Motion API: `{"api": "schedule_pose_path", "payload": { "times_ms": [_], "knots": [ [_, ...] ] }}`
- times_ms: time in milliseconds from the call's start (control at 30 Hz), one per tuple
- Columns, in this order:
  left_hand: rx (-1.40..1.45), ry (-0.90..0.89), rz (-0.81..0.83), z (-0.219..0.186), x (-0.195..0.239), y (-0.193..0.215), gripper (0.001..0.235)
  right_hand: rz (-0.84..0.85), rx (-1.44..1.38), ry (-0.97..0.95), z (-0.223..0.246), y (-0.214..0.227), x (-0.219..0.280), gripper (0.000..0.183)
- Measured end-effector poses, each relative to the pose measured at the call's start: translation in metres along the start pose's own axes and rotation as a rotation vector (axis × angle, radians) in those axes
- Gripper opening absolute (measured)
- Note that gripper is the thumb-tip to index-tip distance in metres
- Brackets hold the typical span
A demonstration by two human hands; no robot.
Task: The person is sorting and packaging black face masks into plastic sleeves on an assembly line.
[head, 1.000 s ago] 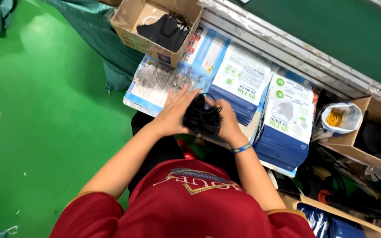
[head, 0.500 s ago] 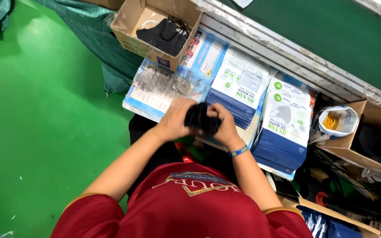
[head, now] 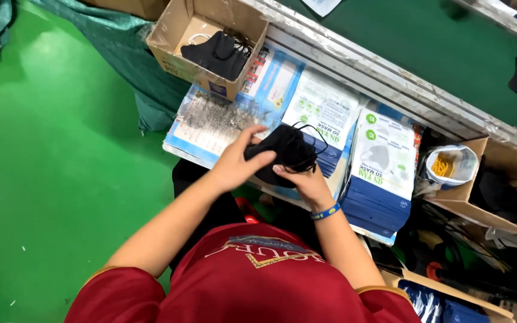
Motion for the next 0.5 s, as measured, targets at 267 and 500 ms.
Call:
{"api": "schedule_pose_path", "payload": {
  "times_ms": [267, 500],
  "knots": [
    [-0.608, -0.638, -0.324, -0.083, 0.025, -0.004, 0.028, -0.011, 0.076, 0.083, 0.005, -0.008, 0.019, 0.049],
    [-0.55, -0.586, -0.151, -0.037, 0.024, -0.014, 0.014, -0.04, -0.307, -0.138, -0.022, -0.006, 0.024, 0.058]
  ]
}}
Point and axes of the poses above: each hand's wrist, its own x-axis away from the middle knuckle, its own y-axis out of the back of the hand, z = x × y, the point moved 6 cm from there along -x, towards the middle knuckle, and after that the axes turned 15 degrees about -z, right-handed, at the moved point
